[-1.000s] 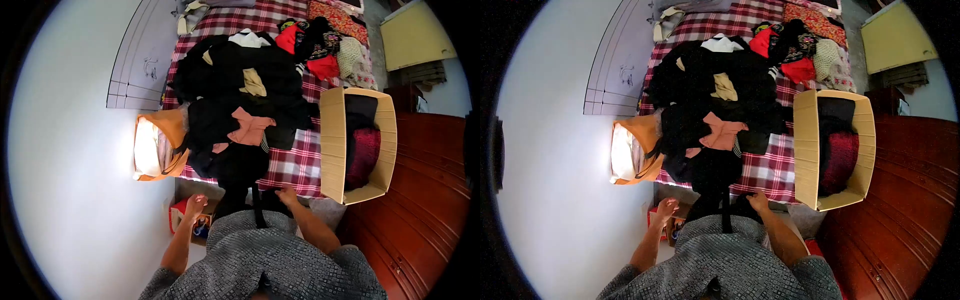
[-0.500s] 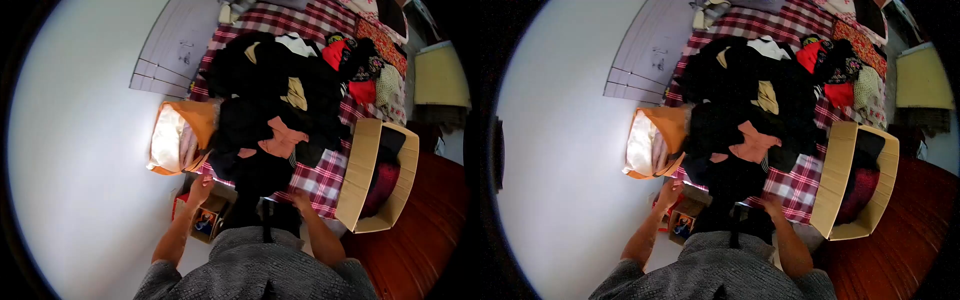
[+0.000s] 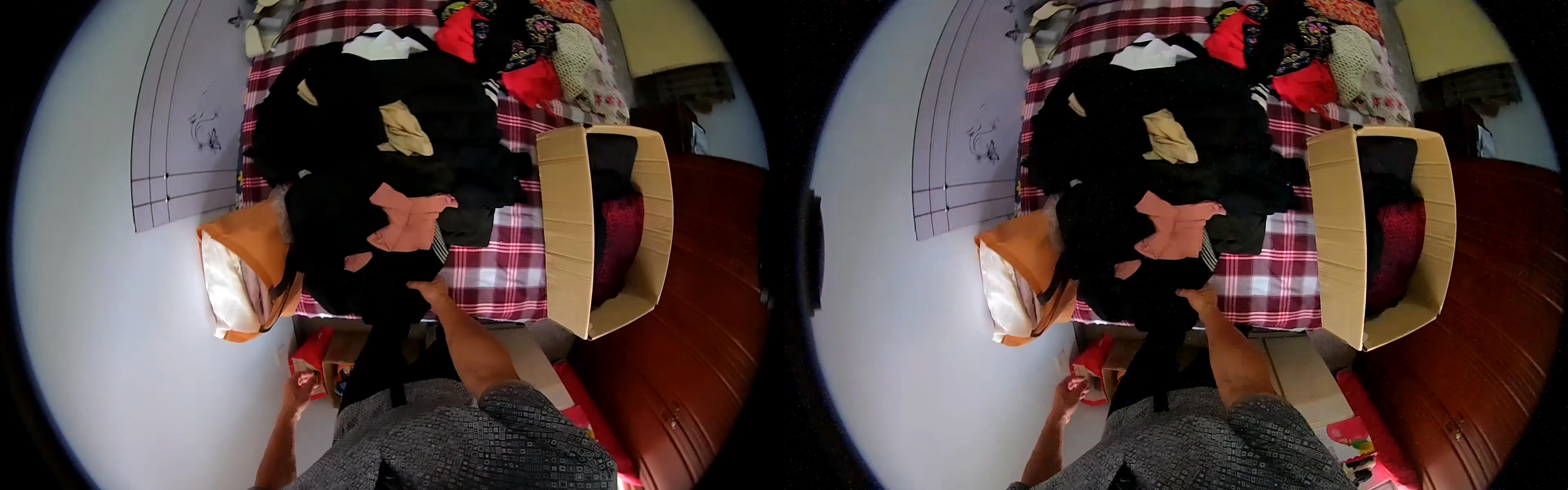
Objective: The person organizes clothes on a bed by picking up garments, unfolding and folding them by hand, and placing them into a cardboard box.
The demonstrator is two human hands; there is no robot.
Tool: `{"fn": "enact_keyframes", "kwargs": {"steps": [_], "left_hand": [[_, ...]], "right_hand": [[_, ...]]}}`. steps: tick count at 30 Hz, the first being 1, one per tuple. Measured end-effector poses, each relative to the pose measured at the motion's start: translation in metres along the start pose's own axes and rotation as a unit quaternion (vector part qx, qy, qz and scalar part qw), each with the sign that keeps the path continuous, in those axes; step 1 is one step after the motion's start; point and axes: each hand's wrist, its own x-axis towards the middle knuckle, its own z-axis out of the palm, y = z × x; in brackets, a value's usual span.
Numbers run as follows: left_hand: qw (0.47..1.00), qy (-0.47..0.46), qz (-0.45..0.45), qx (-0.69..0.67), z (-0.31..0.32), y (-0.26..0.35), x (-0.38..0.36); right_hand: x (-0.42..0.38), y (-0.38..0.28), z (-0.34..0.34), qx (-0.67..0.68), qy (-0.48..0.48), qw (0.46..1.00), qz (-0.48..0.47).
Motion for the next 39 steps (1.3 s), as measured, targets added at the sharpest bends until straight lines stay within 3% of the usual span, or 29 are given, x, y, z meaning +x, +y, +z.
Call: {"fn": "enact_keyframes", "kwargs": {"steps": [2,4,6,7,11,12,14,16,18,19,20,22,23,26,28,29,30,31,32,33,34,35,36,38,39], "left_hand": [[1.0,-0.028,0.004,-0.001,0.001,0.001,0.003],[0.999,-0.045,0.005,-0.004,0.007,0.007,0.004],[0.994,-0.063,0.004,-0.094,0.02,0.026,0.018],[0.989,-0.072,0.021,-0.124,0.028,0.042,0.022],[0.974,-0.115,0.045,-0.189,0.069,0.154,0.009],[0.959,-0.132,0.017,-0.249,0.081,0.171,0.017],[0.939,-0.152,-0.008,-0.309,0.1,0.199,0.028],[0.896,-0.257,0.014,-0.362,0.112,0.227,0.037],[0.879,-0.286,0.027,-0.382,0.114,0.249,0.031],[0.86,-0.31,0.038,-0.403,0.113,0.264,0.025],[0.841,-0.334,0.047,-0.422,0.111,0.277,0.016],[0.799,-0.382,0.068,-0.459,0.102,0.315,-0.013],[0.774,-0.344,0.041,-0.53,0.097,0.353,-0.075],[0.831,-0.274,0.18,-0.45,0.077,0.353,-0.056],[0.824,-0.095,0.338,-0.445,0.077,0.346,-0.028],[0.802,-0.011,0.4,-0.443,0.074,0.35,-0.018],[0.789,-0.001,0.415,-0.453,0.065,0.362,-0.021],[0.775,0.009,0.431,-0.462,0.057,0.377,-0.029],[0.772,-0.192,0.319,-0.515,0.03,0.388,-0.042],[0.809,-0.1,0.42,-0.4,0.031,0.39,-0.063],[0.826,-0.241,0.204,-0.468,0.017,0.409,-0.075],[0.864,-0.219,0.175,-0.419,0.009,0.399,-0.042],[0.897,-0.197,0.145,-0.368,0.005,0.381,0.013],[0.947,-0.091,0.132,-0.277,0.013,0.332,0.081],[0.935,-0.028,0.28,-0.216,0.023,0.314,0.092]], "right_hand": [[0.016,0.017,0.019,0.003,-0.036,0.996,0.082],[0.0,0.013,0.02,0.014,-0.05,0.995,0.087],[-0.001,0.026,0.024,0.077,-0.15,0.986,-0.016],[-0.043,-0.003,0.006,0.132,-0.183,0.971,-0.075],[-0.127,-0.06,-0.045,0.161,-0.208,0.955,-0.14],[-0.137,-0.067,-0.05,0.161,-0.204,0.954,-0.148],[-0.162,-0.073,-0.055,0.067,-0.182,0.937,-0.292],[-0.199,-0.1,-0.06,0.038,-0.195,0.916,-0.349],[-0.224,-0.122,-0.066,-0.048,-0.22,0.889,-0.398],[-0.238,-0.128,-0.06,0.014,-0.168,0.858,-0.485],[-0.249,-0.133,-0.064,0.016,-0.162,0.857,-0.489],[-0.268,-0.144,-0.074,-0.112,-0.17,0.805,-0.557],[-0.28,-0.149,-0.075,-0.111,-0.163,0.803,-0.562],[-0.32,-0.165,-0.073,-0.135,-0.145,0.723,-0.662],[-0.341,-0.181,-0.074,-0.016,-0.27,0.747,-0.607],[-0.343,-0.182,-0.076,-0.104,-0.286,0.74,-0.6],[-0.345,-0.179,-0.076,-0.105,-0.282,0.737,-0.606],[-0.345,-0.174,-0.074,-0.006,-0.266,0.763,-0.59],[-0.344,-0.169,-0.076,0.046,-0.267,0.799,-0.537],[-0.344,-0.165,-0.079,0.104,-0.263,0.828,-0.484],[-0.325,-0.159,-0.077,0.149,-0.249,0.833,-0.471],[-0.3,-0.145,-0.074,0.113,-0.176,0.896,-0.392],[-0.29,-0.146,-0.075,0.174,-0.122,0.874,-0.438],[-0.253,-0.131,-0.076,0.168,-0.092,0.899,-0.393],[-0.239,-0.123,-0.073,0.125,-0.064,0.902,-0.407]]}}
